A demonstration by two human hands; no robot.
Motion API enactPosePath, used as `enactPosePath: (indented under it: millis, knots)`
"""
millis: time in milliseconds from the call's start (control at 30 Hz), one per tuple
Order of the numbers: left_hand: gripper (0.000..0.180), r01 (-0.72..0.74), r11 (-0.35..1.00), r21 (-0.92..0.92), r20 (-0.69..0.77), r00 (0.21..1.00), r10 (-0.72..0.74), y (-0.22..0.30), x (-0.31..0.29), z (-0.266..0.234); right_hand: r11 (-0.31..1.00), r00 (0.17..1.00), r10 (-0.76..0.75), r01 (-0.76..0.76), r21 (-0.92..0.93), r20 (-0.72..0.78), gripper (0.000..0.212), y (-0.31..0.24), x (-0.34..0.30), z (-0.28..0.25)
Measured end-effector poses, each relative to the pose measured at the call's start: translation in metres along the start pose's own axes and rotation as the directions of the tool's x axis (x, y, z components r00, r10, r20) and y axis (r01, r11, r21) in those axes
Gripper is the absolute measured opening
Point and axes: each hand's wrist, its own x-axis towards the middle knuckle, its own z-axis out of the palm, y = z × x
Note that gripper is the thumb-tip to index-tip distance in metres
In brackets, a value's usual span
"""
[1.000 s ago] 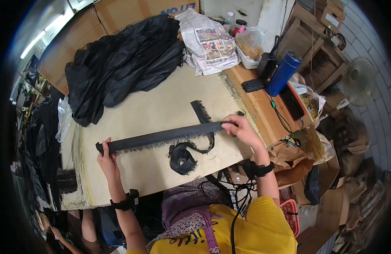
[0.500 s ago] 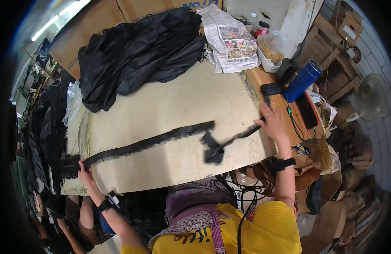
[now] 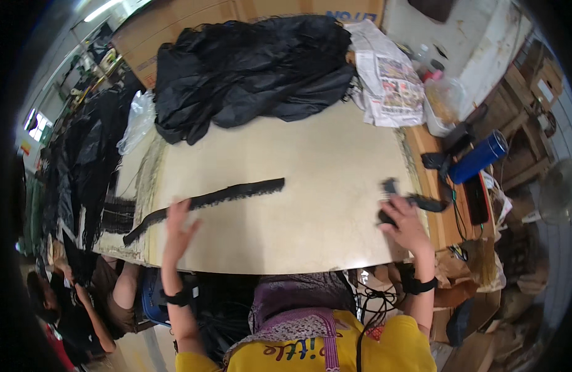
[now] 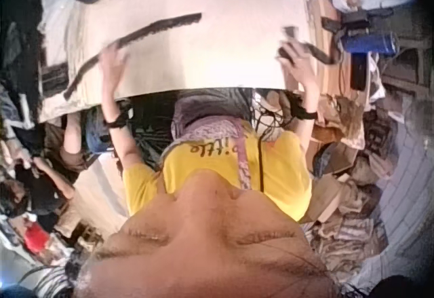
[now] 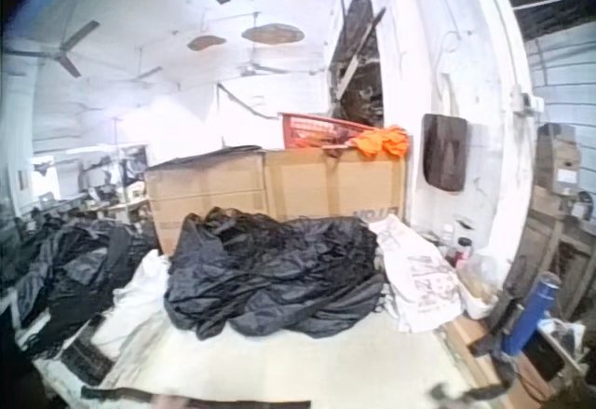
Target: Folding black drawstring bags and stacking them.
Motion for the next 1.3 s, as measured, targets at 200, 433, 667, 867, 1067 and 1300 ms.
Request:
enactPosePath:
  millis: [200, 433, 667, 867, 1067, 1300]
  knots:
    - [0.084, 0.392, 0.892, 0.223, 0.025, 0.913, -0.407, 0.031, 0.011, -0.006, 0.940, 0.989, -0.148, 0.133, -0.313, -0.023, 0.064, -0.109, 0.061, -0.019]
    - [0.087, 0.604, 0.759, 0.243, 0.034, 0.776, -0.629, -0.087, 0.000, -0.007, 0.581, 0.559, -0.813, 0.766, 0.274, 0.160, 0.051, -0.237, 0.203, 0.011]
    - [0.077, 0.315, 0.936, 0.158, -0.040, 0.949, -0.313, -0.038, -0.004, 0.011, 0.631, 0.452, -0.367, 0.763, 0.140, -0.813, 0.026, -0.367, 0.423, -0.002]
    - [0.071, 0.448, 0.886, 0.116, -0.145, 0.891, -0.431, -0.062, -0.012, 0.020, 0.846, 0.834, -0.447, 0.511, 0.150, -0.323, 0.030, -0.411, 0.458, 0.002]
    - [0.067, 0.470, 0.883, 0.006, -0.258, 0.854, -0.452, -0.052, -0.009, 0.016, 0.827, 0.698, -0.511, 0.558, -0.066, -0.502, 0.036, -0.419, 0.470, 0.007]
    - [0.051, 0.448, 0.881, -0.153, -0.367, 0.802, -0.471, -0.050, -0.013, 0.019, 0.903, 0.788, -0.372, 0.429, 0.004, -0.490, 0.057, -0.406, 0.561, 0.009]
